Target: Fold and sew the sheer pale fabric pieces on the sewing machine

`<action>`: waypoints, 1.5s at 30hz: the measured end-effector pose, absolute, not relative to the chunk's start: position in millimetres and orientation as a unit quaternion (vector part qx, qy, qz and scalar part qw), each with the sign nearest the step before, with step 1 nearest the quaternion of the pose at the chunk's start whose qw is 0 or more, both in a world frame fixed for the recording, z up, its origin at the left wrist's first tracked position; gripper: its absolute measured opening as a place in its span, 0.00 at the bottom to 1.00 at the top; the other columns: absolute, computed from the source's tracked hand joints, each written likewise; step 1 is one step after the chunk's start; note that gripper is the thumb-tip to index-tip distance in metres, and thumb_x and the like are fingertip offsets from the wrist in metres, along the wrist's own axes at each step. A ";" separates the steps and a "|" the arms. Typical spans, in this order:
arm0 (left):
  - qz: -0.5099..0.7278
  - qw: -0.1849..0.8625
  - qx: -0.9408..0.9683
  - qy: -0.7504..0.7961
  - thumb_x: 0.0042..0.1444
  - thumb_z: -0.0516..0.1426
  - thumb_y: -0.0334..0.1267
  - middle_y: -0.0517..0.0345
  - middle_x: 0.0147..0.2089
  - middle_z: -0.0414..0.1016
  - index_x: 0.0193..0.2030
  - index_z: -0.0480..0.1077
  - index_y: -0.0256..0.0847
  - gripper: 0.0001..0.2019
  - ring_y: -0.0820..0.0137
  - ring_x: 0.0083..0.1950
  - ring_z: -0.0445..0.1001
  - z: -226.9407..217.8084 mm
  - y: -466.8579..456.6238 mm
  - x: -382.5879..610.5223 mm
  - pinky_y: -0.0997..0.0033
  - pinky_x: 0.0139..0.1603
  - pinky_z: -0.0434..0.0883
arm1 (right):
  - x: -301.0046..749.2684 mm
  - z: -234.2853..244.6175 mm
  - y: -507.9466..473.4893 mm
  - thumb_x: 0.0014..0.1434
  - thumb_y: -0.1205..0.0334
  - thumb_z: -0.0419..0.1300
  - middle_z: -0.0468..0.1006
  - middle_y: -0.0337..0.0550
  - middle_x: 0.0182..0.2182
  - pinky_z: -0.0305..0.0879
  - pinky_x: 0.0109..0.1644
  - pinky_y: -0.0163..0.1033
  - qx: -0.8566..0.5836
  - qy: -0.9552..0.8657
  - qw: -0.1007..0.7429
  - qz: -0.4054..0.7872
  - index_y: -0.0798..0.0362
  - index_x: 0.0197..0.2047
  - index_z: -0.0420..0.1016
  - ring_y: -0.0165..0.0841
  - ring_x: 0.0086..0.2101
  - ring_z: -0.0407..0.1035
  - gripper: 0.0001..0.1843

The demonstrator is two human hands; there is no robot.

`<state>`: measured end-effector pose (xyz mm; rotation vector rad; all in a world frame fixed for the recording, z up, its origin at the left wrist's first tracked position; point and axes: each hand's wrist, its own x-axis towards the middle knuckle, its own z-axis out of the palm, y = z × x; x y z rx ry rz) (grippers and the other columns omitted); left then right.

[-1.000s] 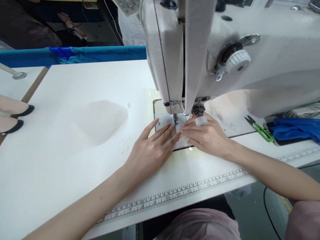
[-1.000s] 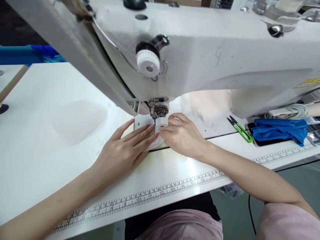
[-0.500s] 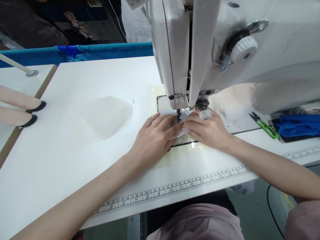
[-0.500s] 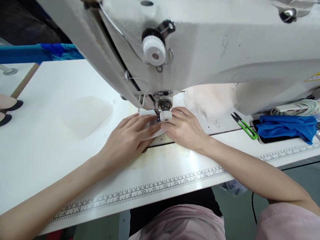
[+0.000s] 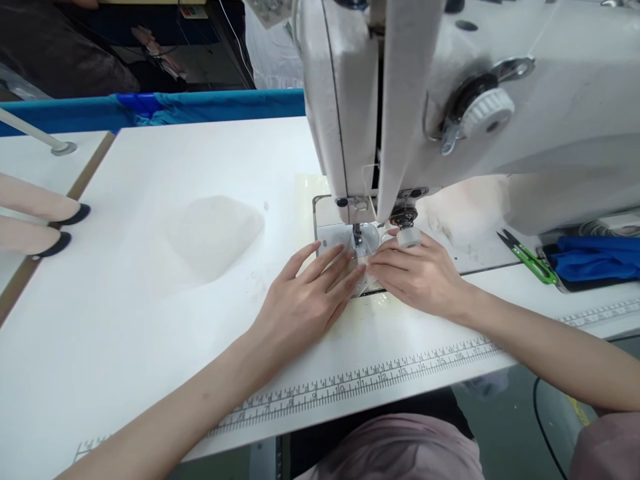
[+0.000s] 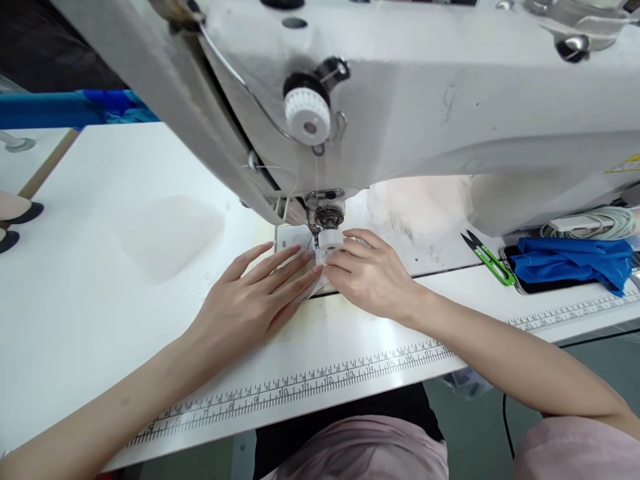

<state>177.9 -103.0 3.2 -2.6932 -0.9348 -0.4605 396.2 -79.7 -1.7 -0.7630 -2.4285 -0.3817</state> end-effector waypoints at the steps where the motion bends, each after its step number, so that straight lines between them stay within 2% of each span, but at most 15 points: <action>1: -0.155 0.125 -0.926 -0.322 0.64 0.53 0.31 0.50 0.57 0.73 0.58 0.68 0.39 0.16 0.60 0.60 0.69 3.5 -102.7 177.9 0.50 0.61 0.66 | 396.4 -1.5 -79.6 0.64 0.69 0.56 0.82 0.32 0.36 0.64 0.49 0.40 -0.284 -0.906 0.280 -0.142 0.50 0.33 0.78 0.28 0.33 0.72 0.12; 5: -0.157 0.116 -0.925 -0.326 0.64 0.52 0.31 0.50 0.57 0.73 0.59 0.67 0.40 0.17 0.60 0.60 0.70 4.2 -100.5 177.2 0.49 0.60 0.66 | 396.9 -1.7 -78.4 0.63 0.70 0.57 0.82 0.32 0.36 0.66 0.50 0.40 -0.278 -0.906 0.287 -0.138 0.51 0.33 0.78 0.28 0.33 0.72 0.11; 11: -0.164 0.090 -0.923 -0.335 0.64 0.52 0.31 0.51 0.58 0.72 0.60 0.66 0.43 0.18 0.59 0.60 0.70 3.4 -96.1 175.5 0.44 0.61 0.63 | 397.3 -4.6 -73.9 0.62 0.72 0.56 0.82 0.37 0.38 0.68 0.52 0.41 -0.284 -0.915 0.267 -0.103 0.52 0.35 0.79 0.31 0.39 0.73 0.11; 20: -0.175 0.106 -0.913 -0.353 0.65 0.52 0.32 0.52 0.57 0.72 0.59 0.66 0.44 0.16 0.59 0.58 0.71 0.3 -84.6 175.8 0.43 0.61 0.62 | 395.5 -5.4 -67.7 0.63 0.71 0.55 0.82 0.37 0.38 0.66 0.48 0.42 -0.301 -0.910 0.242 -0.153 0.52 0.38 0.79 0.33 0.40 0.73 0.11; 23: -0.182 0.123 -0.912 -0.346 0.65 0.52 0.31 0.54 0.57 0.73 0.59 0.65 0.45 0.17 0.59 0.58 0.72 -0.1 -85.3 175.5 0.45 0.60 0.63 | 396.1 -7.0 -68.4 0.63 0.72 0.56 0.82 0.37 0.39 0.65 0.49 0.43 -0.307 -0.910 0.237 -0.145 0.51 0.39 0.79 0.33 0.41 0.73 0.11; 29: -0.180 0.130 -0.908 -0.354 0.66 0.50 0.30 0.55 0.56 0.73 0.57 0.66 0.40 0.14 0.62 0.57 0.72 0.8 -87.8 176.6 0.48 0.60 0.62 | 396.1 -6.6 -70.2 0.63 0.71 0.56 0.82 0.38 0.39 0.65 0.50 0.44 -0.304 -0.909 0.242 -0.149 0.52 0.39 0.79 0.33 0.41 0.73 0.11; 45: -0.195 0.115 -0.912 -0.344 0.66 0.51 0.30 0.55 0.56 0.74 0.57 0.67 0.42 0.15 0.62 0.56 0.73 -0.8 -79.4 173.6 0.48 0.60 0.60 | 394.9 -6.1 -69.5 0.64 0.68 0.55 0.83 0.39 0.37 0.64 0.55 0.45 -0.312 -0.901 0.250 -0.171 0.56 0.40 0.80 0.33 0.38 0.74 0.11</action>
